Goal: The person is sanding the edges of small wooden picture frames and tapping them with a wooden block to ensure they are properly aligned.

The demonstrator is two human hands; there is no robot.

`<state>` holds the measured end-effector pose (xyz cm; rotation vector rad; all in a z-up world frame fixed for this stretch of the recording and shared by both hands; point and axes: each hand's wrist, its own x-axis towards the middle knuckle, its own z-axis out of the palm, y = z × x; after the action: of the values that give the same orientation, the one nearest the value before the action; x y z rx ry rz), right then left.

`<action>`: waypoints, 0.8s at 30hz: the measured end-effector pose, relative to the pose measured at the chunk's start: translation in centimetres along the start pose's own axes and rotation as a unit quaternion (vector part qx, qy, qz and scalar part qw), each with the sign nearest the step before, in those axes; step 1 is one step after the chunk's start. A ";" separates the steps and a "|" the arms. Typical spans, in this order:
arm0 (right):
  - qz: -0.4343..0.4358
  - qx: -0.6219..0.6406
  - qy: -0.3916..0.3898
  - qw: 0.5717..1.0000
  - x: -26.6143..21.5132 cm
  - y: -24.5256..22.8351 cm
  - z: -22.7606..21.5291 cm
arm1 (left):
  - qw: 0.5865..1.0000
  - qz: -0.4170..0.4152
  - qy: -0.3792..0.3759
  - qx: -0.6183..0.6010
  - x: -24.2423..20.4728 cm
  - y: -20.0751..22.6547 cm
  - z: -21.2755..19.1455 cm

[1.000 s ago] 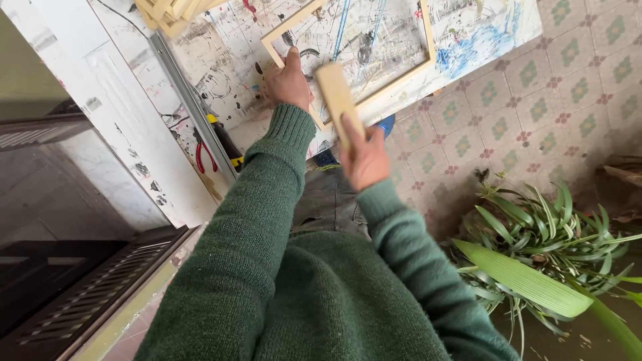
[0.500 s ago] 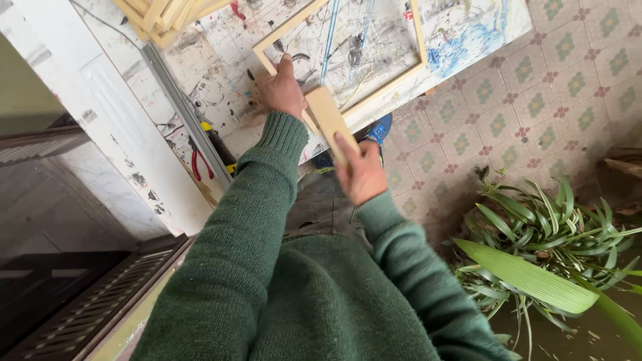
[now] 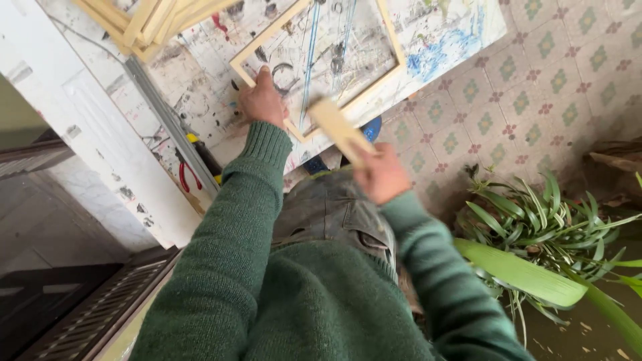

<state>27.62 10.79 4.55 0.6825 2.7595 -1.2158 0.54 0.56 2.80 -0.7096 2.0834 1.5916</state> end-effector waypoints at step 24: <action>-0.086 -0.076 0.062 0.991 8.9 4.5 -6.5 | 0.993 -0.041 -0.007 -0.111 -0.2 0.7 0.4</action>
<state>22.31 21.38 3.96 0.5331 3.0308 -1.0075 0.28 1.13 3.34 -0.8443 1.8612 1.7937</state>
